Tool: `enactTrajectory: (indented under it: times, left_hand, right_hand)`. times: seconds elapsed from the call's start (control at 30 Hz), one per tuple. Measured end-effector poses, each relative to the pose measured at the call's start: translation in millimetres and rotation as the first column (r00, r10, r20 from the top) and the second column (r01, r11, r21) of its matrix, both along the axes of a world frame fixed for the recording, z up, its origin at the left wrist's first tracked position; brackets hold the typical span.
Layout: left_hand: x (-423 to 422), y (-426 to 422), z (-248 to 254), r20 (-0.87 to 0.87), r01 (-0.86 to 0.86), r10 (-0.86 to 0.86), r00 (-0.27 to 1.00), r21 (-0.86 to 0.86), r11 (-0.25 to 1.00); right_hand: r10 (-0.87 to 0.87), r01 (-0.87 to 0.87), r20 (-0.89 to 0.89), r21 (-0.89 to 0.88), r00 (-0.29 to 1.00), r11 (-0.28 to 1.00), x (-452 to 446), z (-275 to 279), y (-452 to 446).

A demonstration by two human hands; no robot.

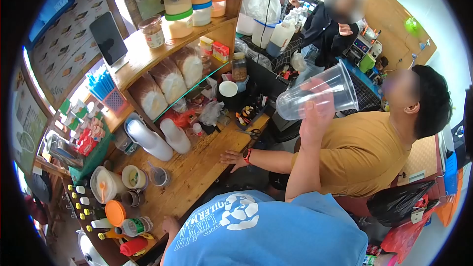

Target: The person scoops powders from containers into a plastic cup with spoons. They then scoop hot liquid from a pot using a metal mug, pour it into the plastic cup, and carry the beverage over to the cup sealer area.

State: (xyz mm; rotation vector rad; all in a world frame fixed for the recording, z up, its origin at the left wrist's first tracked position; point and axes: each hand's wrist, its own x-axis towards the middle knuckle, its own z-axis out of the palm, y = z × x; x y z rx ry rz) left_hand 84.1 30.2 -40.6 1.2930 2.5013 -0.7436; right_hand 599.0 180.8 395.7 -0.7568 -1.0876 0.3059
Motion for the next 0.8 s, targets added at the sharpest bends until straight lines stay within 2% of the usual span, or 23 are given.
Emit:
enactTrajectory:
  times: [0.07,0.13,0.17,0.23,0.37,0.43,0.47,0.53,0.57,0.6,0.63,0.67,0.7,0.73,0.77,0.8]
  left_hand:
    - [2,-1,3,-0.016,0.014,-0.014,1.000,-0.006,1.000]
    - [4,2,5,-0.006,0.008,-0.008,1.000,-0.009,1.000]
    - [3,1,6,0.003,-0.003,0.003,1.000,-0.009,1.000]
    - [-5,-6,-11,-0.022,0.017,-0.017,1.000,-0.003,1.000]
    - [0,-1,-2,-0.028,-0.063,0.066,0.997,0.090,0.994]
    - [-2,-10,-10,-0.031,-0.085,0.089,0.996,0.122,0.989]
    - [-5,-11,-12,-0.036,-0.032,0.036,0.999,0.093,0.995]
    - [-13,-10,-18,-0.037,0.039,-0.036,0.999,0.072,0.997]
    - [-16,-13,-22,-0.025,-0.012,0.014,1.000,0.092,0.996]
    - [-12,-11,-28,-0.006,-0.045,0.046,0.999,0.107,0.993]
    - [-6,-8,-19,0.028,-0.051,0.049,0.998,0.072,0.996]
    - [3,-3,3,0.059,-0.046,0.044,0.997,0.035,0.998]
    - [4,-2,-3,0.061,-0.029,0.027,0.998,0.041,0.999]
    - [0,-2,-8,0.056,-0.030,0.027,0.998,0.048,0.998]
    - [1,4,-7,0.053,0.008,-0.011,0.999,0.053,0.999]
    - [3,4,-3,0.047,-0.055,0.053,0.997,0.044,0.997]
  right_hand:
    - [0.057,-0.059,-0.046,-0.032,0.997,0.998,3,-5,3]
    - [-0.014,0.015,0.036,-0.021,0.999,1.000,1,-10,9]
    - [0.013,-0.012,0.028,-0.033,1.000,0.999,-3,-11,10]
    - [0.014,-0.017,-0.073,-0.050,0.997,0.999,-8,-10,13]
    - [0.132,-0.140,-0.084,-0.099,0.988,0.985,2,-15,13]
    - [0.060,-0.064,-0.050,-0.099,0.997,0.993,-3,-11,17]
    - [0.085,-0.090,-0.058,-0.092,0.995,0.992,-18,-5,20]
    - [-0.061,0.054,-0.178,-0.044,0.982,0.998,-36,6,18]
    - [-0.015,0.011,-0.045,-0.096,0.999,0.995,-18,-4,19]
    - [-0.084,0.097,0.135,-0.090,0.987,0.991,-5,-13,23]
    - [-0.038,0.040,0.064,-0.036,0.997,0.999,-11,-16,27]
    - [-0.012,0.011,0.077,0.006,0.997,1.000,-10,-18,29]
    - [0.050,-0.050,-0.005,-0.057,0.999,0.997,-18,-10,20]
    - [0.036,-0.031,0.095,-0.059,0.995,0.998,-13,-12,21]
    - [0.155,-0.156,-0.039,-0.019,0.987,0.988,-22,-4,17]
    - [0.133,-0.133,-0.046,-0.016,0.990,0.991,-25,-2,14]
